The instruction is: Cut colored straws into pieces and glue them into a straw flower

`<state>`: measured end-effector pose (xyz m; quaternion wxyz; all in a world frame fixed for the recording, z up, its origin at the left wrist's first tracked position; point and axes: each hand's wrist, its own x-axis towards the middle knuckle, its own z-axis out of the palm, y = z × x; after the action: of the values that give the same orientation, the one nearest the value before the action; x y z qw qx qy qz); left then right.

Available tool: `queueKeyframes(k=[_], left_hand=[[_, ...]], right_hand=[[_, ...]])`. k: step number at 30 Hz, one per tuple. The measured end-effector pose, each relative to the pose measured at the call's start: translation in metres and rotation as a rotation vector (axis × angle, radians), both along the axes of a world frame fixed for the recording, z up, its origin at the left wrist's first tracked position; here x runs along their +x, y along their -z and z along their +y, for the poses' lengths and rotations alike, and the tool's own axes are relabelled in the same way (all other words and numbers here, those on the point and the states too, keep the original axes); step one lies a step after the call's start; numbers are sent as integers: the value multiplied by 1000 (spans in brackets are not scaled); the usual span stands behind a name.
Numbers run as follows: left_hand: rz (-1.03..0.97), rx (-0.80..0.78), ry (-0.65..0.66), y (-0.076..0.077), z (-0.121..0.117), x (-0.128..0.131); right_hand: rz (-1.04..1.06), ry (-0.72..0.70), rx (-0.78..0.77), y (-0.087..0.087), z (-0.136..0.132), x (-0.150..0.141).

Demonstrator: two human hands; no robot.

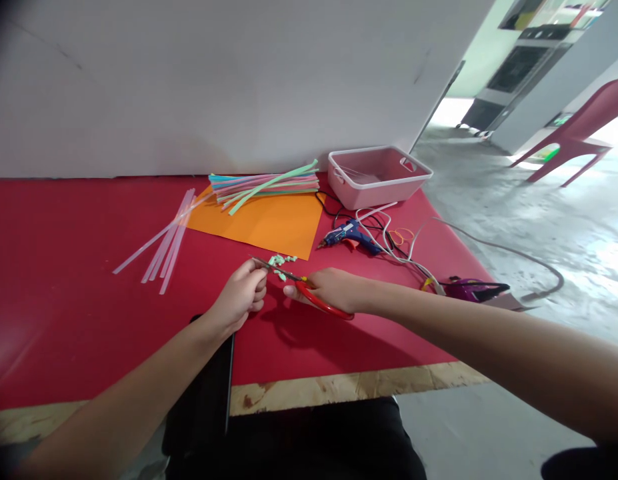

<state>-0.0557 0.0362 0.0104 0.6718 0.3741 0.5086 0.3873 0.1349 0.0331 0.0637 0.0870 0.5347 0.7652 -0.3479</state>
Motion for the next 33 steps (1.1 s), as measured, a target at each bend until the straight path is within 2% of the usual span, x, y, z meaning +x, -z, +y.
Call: queueKeyframes(k=[5, 10, 17, 26, 33], left_hand=[[-7, 3, 6, 3, 1, -1], [-11, 4, 6, 4, 2, -2], [-24, -21, 2, 2, 2, -1], [-29, -20, -3, 4, 2, -2], [-54, -9, 18, 0, 0, -2]], right_hand=[[-38, -22, 25, 1, 1, 0], [40, -41, -9, 0, 3, 1], [-23, -79, 14, -3, 5, -1], [-55, -32, -32, 2, 7, 0], [-73, 40, 9, -9, 1, -1]])
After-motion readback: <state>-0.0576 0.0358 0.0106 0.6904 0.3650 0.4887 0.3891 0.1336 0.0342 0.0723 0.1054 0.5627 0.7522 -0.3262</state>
